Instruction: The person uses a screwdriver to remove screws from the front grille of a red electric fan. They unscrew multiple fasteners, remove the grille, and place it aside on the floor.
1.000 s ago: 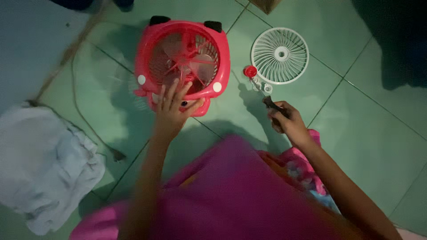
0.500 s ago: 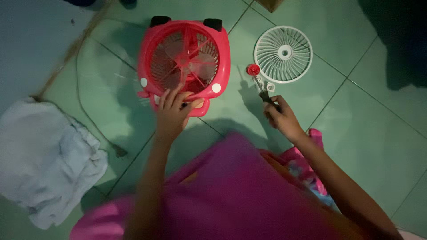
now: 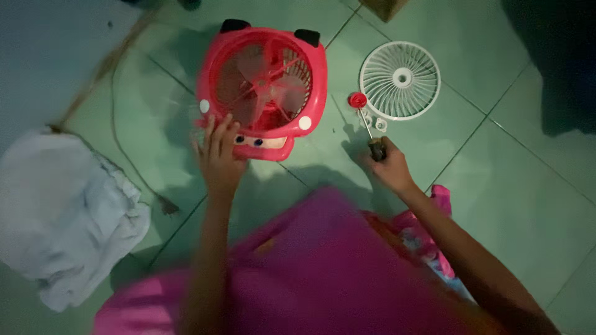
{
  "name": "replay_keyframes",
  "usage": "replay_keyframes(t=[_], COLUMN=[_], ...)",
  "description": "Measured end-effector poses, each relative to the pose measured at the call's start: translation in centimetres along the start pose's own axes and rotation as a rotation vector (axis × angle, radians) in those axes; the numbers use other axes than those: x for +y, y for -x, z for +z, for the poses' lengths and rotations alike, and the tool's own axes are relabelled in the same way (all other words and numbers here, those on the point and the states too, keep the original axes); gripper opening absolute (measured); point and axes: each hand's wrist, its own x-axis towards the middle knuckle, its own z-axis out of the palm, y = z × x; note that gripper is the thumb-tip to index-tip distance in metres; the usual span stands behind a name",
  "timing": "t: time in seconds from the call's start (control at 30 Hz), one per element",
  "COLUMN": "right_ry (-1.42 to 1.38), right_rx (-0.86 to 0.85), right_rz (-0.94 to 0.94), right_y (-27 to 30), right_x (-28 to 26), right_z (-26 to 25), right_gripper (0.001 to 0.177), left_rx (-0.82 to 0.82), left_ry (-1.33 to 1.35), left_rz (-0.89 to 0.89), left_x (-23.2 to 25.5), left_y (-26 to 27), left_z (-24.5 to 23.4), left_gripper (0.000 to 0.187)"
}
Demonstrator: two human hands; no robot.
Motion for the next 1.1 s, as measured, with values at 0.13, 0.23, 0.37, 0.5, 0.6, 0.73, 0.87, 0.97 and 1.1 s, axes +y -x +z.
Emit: replay_keyframes(t=[0.13, 0.23, 0.37, 0.5, 0.6, 0.73, 0.87, 0.97, 1.1], right_ry=[0.031, 0.088, 0.326, 0.361, 0.423, 0.196, 0.112, 0.003, -0.193], right_rx=[0.016, -0.031, -0.067, -0.075, -0.087, -0.079, -0.094, -0.055, 0.053], right_rz=[-0.195, -0.103, 0.01, 0.002, -0.102, -0.061, -0.057, -0.109, -0.292], right_y=[-1.5, -0.5, 2.3, 3.3, 3.1, 3.1, 2.1, 1.9, 2.0], right_x=[-0.1, -0.2, 1.0, 1.7, 1.6, -0.5, -2.2, -3.3, -5.3], right_z=[1.0, 1.8, 0.8, 0.1, -0.5, -0.2, -0.5, -1.0, -1.7], right_gripper=[0.034, 0.035, 0.04, 0.045, 0.046, 0.039, 0.036, 0.035, 0.029], left_rx=[-0.06, -0.094, -0.155, -0.28, -0.269, -0.317, -0.302, -0.343, -0.283], left_ry=[0.141, 0.107, 0.21, 0.242, 0.222, 0.337, 0.335, 0.425, 0.44], left_rz=[0.071, 0.217, 0.215, 0.117, 0.123, -0.045, -0.09, -0.327, -0.442], left_x=[-1.4, -3.0, -3.8, -4.4, -4.6, -6.3, -7.4, -7.7, -7.9], left_y=[-2.3, -5.8, -9.9, -13.9, -16.1, -18.3, -18.8, -17.5, -15.1], left_z=[-2.1, -4.8, -8.1, -8.9, -8.0, -6.6, -5.4, -4.7, -4.4], left_gripper=[0.06, 0.075, 0.067, 0.048, 0.042, 0.034, 0.042, 0.041, 0.047])
